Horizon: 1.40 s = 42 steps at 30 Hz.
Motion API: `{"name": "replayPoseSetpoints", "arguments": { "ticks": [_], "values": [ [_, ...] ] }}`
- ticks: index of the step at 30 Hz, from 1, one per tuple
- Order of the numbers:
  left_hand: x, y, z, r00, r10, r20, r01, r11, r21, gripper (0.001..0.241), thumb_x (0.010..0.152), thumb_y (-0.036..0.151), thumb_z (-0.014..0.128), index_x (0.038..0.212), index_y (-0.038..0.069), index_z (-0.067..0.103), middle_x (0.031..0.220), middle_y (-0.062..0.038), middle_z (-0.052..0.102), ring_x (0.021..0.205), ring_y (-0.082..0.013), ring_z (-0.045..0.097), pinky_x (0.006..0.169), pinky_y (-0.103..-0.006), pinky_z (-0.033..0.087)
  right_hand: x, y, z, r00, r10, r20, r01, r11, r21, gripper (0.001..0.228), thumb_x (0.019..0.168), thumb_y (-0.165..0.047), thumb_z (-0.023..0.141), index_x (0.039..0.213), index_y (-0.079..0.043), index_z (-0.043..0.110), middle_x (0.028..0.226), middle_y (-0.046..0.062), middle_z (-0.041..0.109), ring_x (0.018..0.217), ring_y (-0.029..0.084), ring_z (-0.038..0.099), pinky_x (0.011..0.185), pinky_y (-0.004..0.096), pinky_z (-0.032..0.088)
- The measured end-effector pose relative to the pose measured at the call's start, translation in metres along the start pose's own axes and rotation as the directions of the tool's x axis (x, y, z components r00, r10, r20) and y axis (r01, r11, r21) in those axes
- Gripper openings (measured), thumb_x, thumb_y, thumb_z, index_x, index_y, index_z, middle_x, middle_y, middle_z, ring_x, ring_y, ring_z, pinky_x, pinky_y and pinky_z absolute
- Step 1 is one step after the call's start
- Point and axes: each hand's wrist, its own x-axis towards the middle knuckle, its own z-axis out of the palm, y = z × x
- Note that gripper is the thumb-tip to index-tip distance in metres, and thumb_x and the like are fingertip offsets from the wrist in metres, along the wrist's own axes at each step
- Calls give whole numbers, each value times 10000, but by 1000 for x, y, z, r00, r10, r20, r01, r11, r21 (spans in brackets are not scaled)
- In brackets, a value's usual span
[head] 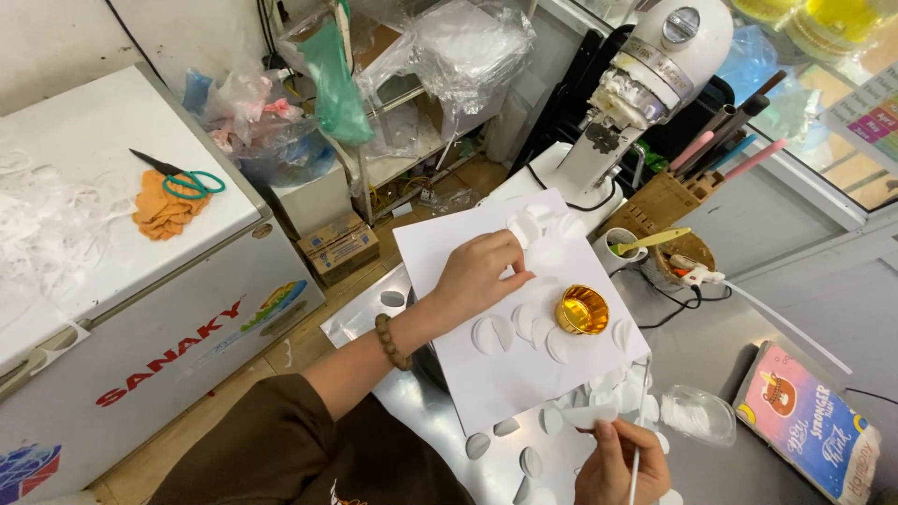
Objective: Creating white flower petals or leaves by applying adhesive and shaping small white pieces of material.
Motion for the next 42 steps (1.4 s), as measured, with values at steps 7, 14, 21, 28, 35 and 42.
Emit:
{"name": "replayPoseSetpoints", "arguments": {
  "ticks": [7,14,21,28,35,42],
  "values": [
    [-2,-45,1,991,-131,36,130,991,23,142,917,193,745,885,57,726,919,-40,686,709,-215,695,648,-330,568,12,4,-56,992,-77,-95,61,986,-155,59,1019,122,654,997,89,611,908,235,685,914,271,717,952,434,620],
    [-40,21,-33,966,-111,234,171,951,-256,130,952,176,717,1022,72,752,997,-41,732,759,-189,710,687,-306,574,10,23,-129,939,-87,-332,103,994,32,78,1094,-32,614,1158,-13,574,1199,196,702,1131,288,723,1015,430,611],
    [-171,56,-6,265,556,787,568,570,-594,276,1060,218,651,1254,22,673,1016,-72,699,922,-165,665,888,-312,555,-6,91,-153,920,31,-390,-178,922,-345,300,1038,-103,678,1285,53,612,1114,131,676,1050,216,677,979,335,577],
    [-194,35,34,341,344,875,626,611,-484,335,1022,290,663,1265,60,678,1177,-41,682,1058,-148,660,917,-301,545,11,147,-144,973,19,-228,-182,665,-724,166,1039,-135,671,1098,20,679,966,78,676,887,158,606,808,276,498],
    [-197,29,35,321,189,928,667,651,-363,347,997,336,671,1236,86,696,1128,-39,714,1035,-140,679,902,-297,554,30,171,-120,956,4,-295,-235,615,-753,207,1040,-202,644,1099,-4,655,927,101,706,829,188,675,770,320,525],
    [-201,33,39,320,190,928,686,630,-365,359,1005,350,668,1241,81,694,1151,-47,704,1036,-145,677,909,-294,554,30,177,-119,922,-84,-378,-288,504,-814,197,1048,-187,640,1112,-3,666,982,156,732,837,273,688,776,379,533]
  ]
}}
